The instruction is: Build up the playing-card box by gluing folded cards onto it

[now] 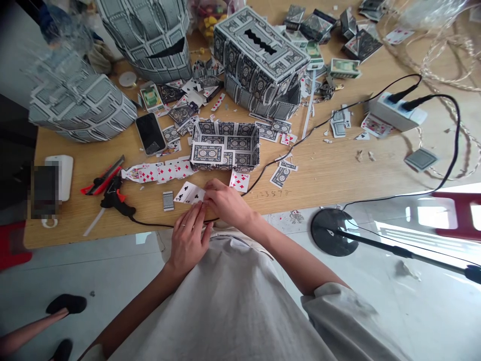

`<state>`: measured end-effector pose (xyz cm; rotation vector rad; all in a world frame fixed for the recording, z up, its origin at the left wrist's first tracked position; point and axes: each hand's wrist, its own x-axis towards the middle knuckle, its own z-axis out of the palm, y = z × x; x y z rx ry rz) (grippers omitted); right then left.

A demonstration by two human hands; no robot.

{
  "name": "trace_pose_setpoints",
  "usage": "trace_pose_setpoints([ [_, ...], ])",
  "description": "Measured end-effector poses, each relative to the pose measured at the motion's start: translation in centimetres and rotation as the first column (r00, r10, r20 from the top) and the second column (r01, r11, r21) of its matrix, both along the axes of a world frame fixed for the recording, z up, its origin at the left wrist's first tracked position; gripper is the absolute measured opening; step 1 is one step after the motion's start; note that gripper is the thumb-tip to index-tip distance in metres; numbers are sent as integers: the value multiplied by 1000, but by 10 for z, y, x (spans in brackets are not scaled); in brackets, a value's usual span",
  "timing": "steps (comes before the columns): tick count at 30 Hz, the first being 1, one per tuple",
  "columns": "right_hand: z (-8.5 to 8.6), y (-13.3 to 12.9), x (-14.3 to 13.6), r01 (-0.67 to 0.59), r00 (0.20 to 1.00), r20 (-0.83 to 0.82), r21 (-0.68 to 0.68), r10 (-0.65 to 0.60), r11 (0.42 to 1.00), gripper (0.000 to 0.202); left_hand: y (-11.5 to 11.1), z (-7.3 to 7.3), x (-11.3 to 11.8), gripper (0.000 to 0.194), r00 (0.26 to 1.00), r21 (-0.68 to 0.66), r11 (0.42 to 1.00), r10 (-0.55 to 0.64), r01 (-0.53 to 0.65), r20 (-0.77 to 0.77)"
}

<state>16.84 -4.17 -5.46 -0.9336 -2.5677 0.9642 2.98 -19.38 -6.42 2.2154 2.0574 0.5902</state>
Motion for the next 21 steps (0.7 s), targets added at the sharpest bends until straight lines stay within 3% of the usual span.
trace_pose_setpoints([
  [15,-3,-2,10,3,995,-95,-52,-8,999,26,3,-5,-1,73,999,1,999,-33,33,-36],
  [21,-12,-5,12,54,956,-288,-37,-62,998,24,4,-7,0,65,1000,4,1000,-15,15,0],
])
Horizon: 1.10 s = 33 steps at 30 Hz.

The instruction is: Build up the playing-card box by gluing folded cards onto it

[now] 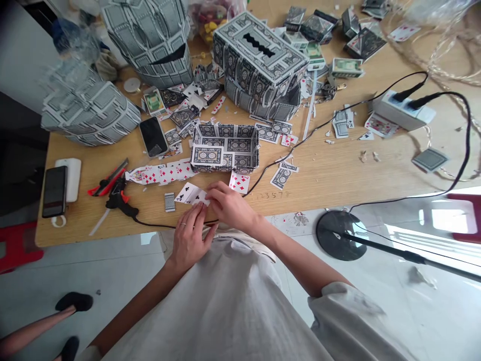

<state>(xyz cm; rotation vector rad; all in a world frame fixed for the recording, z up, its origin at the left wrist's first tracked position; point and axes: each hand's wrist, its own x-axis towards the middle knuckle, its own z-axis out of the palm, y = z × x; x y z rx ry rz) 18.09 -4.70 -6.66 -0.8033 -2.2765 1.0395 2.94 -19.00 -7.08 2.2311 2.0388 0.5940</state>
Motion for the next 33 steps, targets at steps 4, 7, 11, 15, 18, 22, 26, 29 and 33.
trace_pose_setpoints([
  [4,-1,-5,2,48,999,-13,36,-47,998,31,-4,5,-5,72,998,-51,998,-28,32,60],
  [7,1,-9,4,-14,998,54,84,10,996,36,-5,8,-19,69,990,-72,993,-87,96,111],
  [11,1,-12,8,-119,991,74,132,110,984,31,-3,10,-40,46,983,-27,991,-127,131,131],
  [15,-1,-18,8,-94,992,93,143,81,985,24,-3,11,-41,40,992,8,997,-76,76,102],
  [18,-2,-24,6,-37,997,78,123,28,992,23,-5,12,-33,42,995,5,999,-41,41,91],
  [22,-5,-26,5,-28,998,51,116,22,993,27,-3,9,-27,37,995,33,999,21,-24,101],
  [26,-7,-19,4,-59,994,98,149,44,987,23,9,7,-29,27,993,57,995,78,-83,85],
  [29,-4,-13,3,-107,988,131,176,84,979,23,18,8,-31,22,994,60,994,83,-88,72],
  [33,2,-8,5,-136,987,115,209,114,969,27,23,11,-34,26,992,77,995,48,-57,115],
])
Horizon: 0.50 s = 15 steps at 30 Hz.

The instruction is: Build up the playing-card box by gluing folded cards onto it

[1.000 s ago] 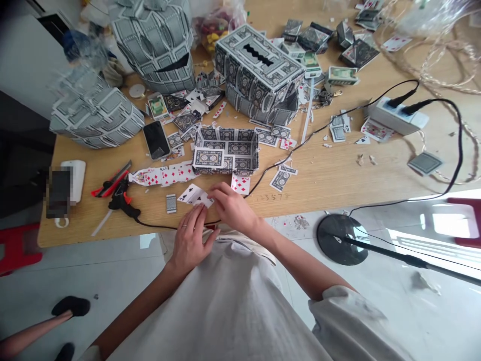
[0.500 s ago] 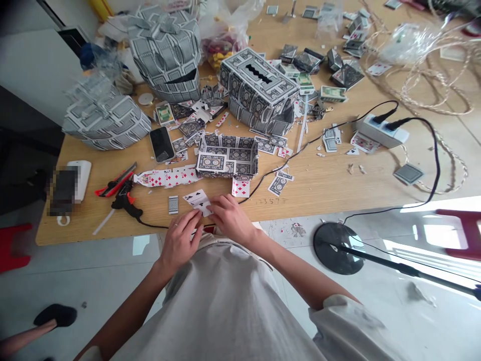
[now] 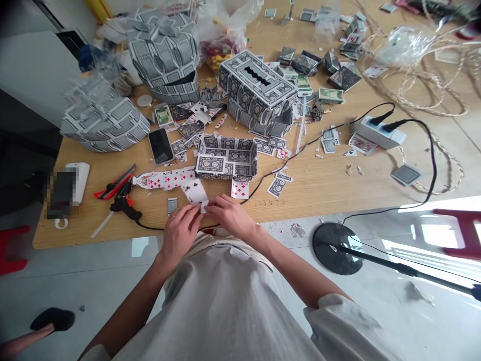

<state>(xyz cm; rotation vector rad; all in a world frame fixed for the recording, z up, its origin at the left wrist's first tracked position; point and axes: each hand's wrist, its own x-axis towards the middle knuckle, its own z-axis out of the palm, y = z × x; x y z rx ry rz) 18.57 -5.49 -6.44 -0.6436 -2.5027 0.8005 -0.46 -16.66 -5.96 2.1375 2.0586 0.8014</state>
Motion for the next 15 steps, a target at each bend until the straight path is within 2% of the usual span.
trace_pose_setpoints([
  [6,-5,-1,0,-92,993,-75,22,94,995,22,-6,-7,-16,36,998,-4,998,-60,61,35],
  [11,-12,-3,-9,-139,989,-45,73,143,988,25,-8,-10,-26,35,998,9,999,-52,52,24],
  [15,-12,0,-16,-144,985,-93,27,146,989,26,-8,-9,-28,37,998,20,999,-35,34,50],
])
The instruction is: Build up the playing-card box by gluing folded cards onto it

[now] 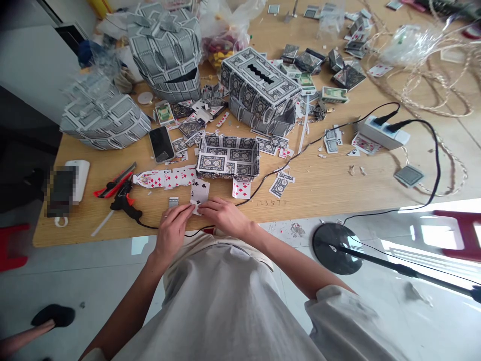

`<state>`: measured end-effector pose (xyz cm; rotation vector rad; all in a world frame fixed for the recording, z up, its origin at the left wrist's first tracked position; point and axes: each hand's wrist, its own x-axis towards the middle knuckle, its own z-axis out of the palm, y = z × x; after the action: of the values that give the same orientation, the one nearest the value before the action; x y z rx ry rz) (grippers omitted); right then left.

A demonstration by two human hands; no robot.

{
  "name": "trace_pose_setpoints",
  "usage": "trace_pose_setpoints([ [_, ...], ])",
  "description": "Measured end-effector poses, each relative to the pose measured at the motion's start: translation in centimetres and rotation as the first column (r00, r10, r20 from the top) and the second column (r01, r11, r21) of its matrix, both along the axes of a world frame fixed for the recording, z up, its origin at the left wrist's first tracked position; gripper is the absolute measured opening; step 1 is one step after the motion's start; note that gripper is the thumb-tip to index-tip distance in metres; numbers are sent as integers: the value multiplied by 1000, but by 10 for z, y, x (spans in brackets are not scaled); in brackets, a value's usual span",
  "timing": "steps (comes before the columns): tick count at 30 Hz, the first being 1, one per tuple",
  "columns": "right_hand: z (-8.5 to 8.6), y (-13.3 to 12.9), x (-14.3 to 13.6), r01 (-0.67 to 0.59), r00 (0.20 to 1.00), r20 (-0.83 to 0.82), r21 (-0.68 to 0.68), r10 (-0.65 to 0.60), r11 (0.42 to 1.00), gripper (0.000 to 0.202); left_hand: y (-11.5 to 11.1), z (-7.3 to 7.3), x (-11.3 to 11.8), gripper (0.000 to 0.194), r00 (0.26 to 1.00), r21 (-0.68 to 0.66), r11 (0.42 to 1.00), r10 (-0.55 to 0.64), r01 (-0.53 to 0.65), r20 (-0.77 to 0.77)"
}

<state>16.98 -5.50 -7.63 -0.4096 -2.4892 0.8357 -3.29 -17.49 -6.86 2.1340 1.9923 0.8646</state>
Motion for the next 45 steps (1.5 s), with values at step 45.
trace_pose_setpoints([
  [45,-2,-13,-12,306,933,222,-80,-282,949,20,31,18,11,7,984,-232,969,121,-88,132],
])
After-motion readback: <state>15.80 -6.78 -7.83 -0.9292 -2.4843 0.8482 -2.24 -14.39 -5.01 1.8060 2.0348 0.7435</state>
